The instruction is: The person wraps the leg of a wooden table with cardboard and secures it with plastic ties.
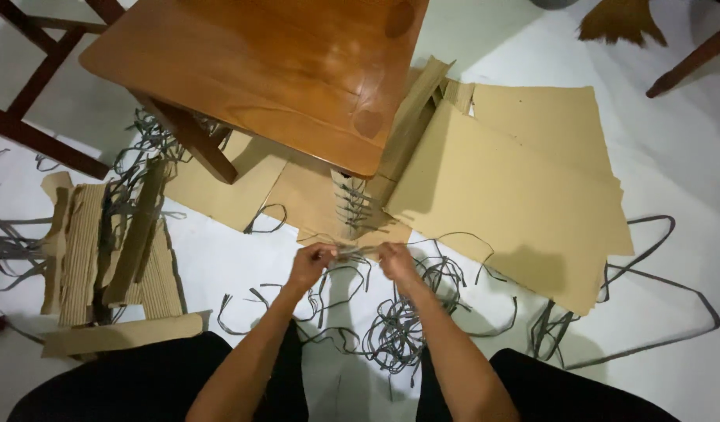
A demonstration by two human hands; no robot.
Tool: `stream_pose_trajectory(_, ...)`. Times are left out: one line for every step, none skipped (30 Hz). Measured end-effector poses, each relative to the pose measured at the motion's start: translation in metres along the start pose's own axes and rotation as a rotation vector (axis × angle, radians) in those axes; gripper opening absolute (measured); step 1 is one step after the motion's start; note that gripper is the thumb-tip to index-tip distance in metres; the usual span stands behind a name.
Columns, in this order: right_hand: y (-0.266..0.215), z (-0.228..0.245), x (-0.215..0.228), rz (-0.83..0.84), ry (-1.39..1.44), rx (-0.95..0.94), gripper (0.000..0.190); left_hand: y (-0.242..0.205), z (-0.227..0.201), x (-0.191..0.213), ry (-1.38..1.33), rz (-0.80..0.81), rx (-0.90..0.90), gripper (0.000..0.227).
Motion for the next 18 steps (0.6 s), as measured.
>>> stream_pose_trajectory(0.009,-0.001,0.011,-0.002,0.002,-0.002,0.029,0.006,0.006,0.005,0.001,0.003,0.002,0.012)
stream_pose_trajectory(0.015,0.0,0.026,-0.107,0.14,0.079,0.025,0.011,0.01,0.012,-0.028,-0.049,-0.005,0.014)
stream_pose_trajectory(0.021,0.002,0.042,-0.212,0.277,0.16,0.022,0.017,0.015,0.019,-0.057,-0.1,-0.011,0.015)
stream_pose_trajectory(0.025,0.011,0.044,-0.216,0.281,0.161,0.022,0.021,0.015,0.022,-0.056,-0.095,-0.012,0.015)
stream_pose_trajectory(0.025,0.024,0.055,-0.465,0.195,0.298,0.019,0.025,0.018,0.027,0.035,-0.14,0.072,0.016)
stream_pose_trajectory(0.02,0.036,0.064,-0.709,0.101,0.436,0.019,0.026,0.022,0.032,0.127,-0.186,0.157,0.017)
stream_pose_trajectory(0.022,0.044,0.059,-0.713,0.103,0.434,0.019,0.031,0.016,0.035,0.129,-0.181,0.158,0.017)
stream_pose_trajectory(0.023,0.055,0.056,-0.742,0.014,0.447,0.019,0.037,0.009,0.037,0.181,-0.19,0.172,0.018)
stream_pose_trajectory(0.025,0.067,0.052,-0.769,-0.075,0.459,0.021,0.043,0.002,0.04,0.232,-0.199,0.185,0.019)
stream_pose_trajectory(0.046,0.058,0.056,-0.773,-0.073,0.458,0.021,0.054,-0.003,0.039,0.233,-0.194,0.184,0.019)
stream_pose_trajectory(0.065,0.057,0.055,-0.7,-0.194,0.663,0.018,0.065,-0.014,0.039,0.322,-0.226,0.066,0.02)
stream_pose_trajectory(0.081,0.051,0.053,-0.616,-0.319,0.857,0.016,0.072,-0.022,0.038,0.409,-0.256,-0.046,0.022)
stream_pose_trajectory(0.073,0.063,0.037,-0.618,-0.321,0.851,0.016,0.079,-0.029,0.034,0.409,-0.251,-0.041,0.022)
stream_pose_trajectory(0.073,0.075,0.019,-0.569,-0.376,0.713,0.017,0.091,-0.038,0.03,0.425,-0.214,-0.049,0.023)
stream_pose_trajectory(0.073,0.086,0.001,-0.518,-0.429,0.575,0.019,0.102,-0.046,0.027,0.441,-0.177,-0.057,0.027)
stream_pose_trajectory(0.077,0.086,-0.003,-0.519,-0.428,0.571,0.019,0.116,-0.031,0.023,0.442,-0.175,-0.054,0.027)
stream_pose_trajectory(0.084,0.085,-0.012,-0.43,-0.573,0.54,0.021,0.13,-0.017,0.017,0.627,-0.16,-0.091,0.024)
stream_pose_trajectory(0.091,0.082,-0.021,-0.335,-0.714,0.505,0.029,0.142,-0.003,0.012,0.811,-0.145,-0.127,0.022)
Point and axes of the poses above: each hand's wrist, its own y-axis towards the middle knuckle, its own x-axis out of the back of the hand, z = x × y, the point moved 4 cm from there along y, towards the middle knuckle, and after that the axes turned 13 degrees about y, right-handed, at the moved point
